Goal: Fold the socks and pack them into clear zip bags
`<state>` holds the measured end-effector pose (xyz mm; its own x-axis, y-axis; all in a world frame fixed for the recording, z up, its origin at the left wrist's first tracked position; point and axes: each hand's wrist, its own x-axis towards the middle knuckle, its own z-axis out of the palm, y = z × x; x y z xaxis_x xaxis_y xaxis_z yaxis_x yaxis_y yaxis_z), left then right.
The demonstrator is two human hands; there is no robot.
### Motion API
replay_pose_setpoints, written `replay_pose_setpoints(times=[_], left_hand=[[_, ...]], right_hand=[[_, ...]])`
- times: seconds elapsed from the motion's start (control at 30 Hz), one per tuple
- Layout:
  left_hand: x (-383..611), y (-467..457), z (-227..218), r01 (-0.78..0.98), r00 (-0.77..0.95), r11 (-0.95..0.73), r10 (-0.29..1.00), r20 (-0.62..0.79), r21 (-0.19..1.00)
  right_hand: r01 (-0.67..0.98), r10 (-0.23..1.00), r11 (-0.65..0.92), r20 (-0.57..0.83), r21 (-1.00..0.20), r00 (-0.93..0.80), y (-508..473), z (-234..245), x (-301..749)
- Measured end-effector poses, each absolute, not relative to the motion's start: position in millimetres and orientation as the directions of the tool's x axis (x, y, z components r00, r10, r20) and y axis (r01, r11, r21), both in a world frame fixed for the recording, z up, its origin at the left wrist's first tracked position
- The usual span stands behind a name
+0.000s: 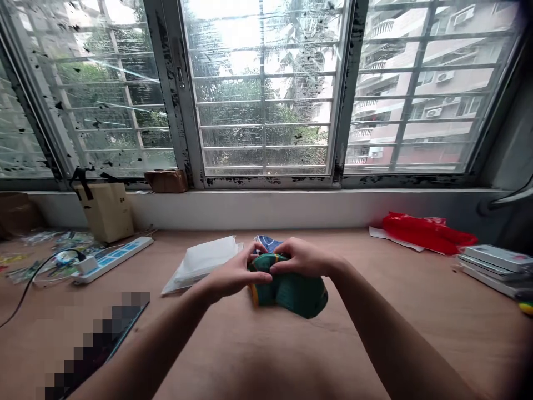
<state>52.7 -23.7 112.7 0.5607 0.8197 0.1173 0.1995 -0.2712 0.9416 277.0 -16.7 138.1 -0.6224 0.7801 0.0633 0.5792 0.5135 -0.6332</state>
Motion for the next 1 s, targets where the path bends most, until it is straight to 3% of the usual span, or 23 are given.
replay_pose_setpoints(times=[0.13, 0.23, 0.33, 0.47, 0.7, 0.77, 0.87, 1.0], left_hand=[[70.8, -13.2, 102.3, -0.035, 0.569, 0.005, 0.822, 0.015, 0.999], [72.1, 0.6, 102.6, -0.124, 0.563, 0.116, 0.826, -0.027, 0.985], [72.2, 13.9, 107.6, -0.091, 0.457, 0.111, 0.888, -0.057, 0.990], [68.6, 28.9, 101.9, 0.047, 0.301, 0.096, 0.948, -0.106, 0.994], [60.3, 40.5, 73.3, 0.192, 0.151, -0.002, 0.988, -0.028, 0.981], [55.3, 44.9, 67.0, 0.272, 0.091, -0.082, 0.994, 0.059, 0.959], [44.3, 51.0, 56.5, 0.430, 0.030, -0.247, 0.965, 0.259, 0.869], [30.9, 46.7, 39.9, 0.465, -0.006, -0.337, 0.924, 0.383, 0.819]], right_hand=[[0.491, 0.857, 0.362, 0.075, -0.792, -0.510, -11.3, 134.0, 289.8], [0.276, 0.797, 0.181, -0.023, -0.944, -0.603, -2.8, 126.2, 301.6], [0.092, 0.717, 0.065, -0.018, -0.994, -0.697, 8.7, 115.4, 312.5], [0.191, 0.771, 0.066, -0.072, -0.979, -0.632, 21.3, 105.0, 324.0], [0.568, 0.917, 0.084, -0.160, -0.819, -0.366, 30.8, 99.4, 318.2], [0.704, 0.949, 0.110, -0.137, -0.701, -0.285, 30.1, 99.6, 314.2], [0.870, 0.977, 0.191, 0.001, -0.455, -0.214, 25.5, 100.6, 309.1], [0.951, 0.976, 0.204, 0.124, -0.234, -0.179, 17.2, 100.0, 301.7]])
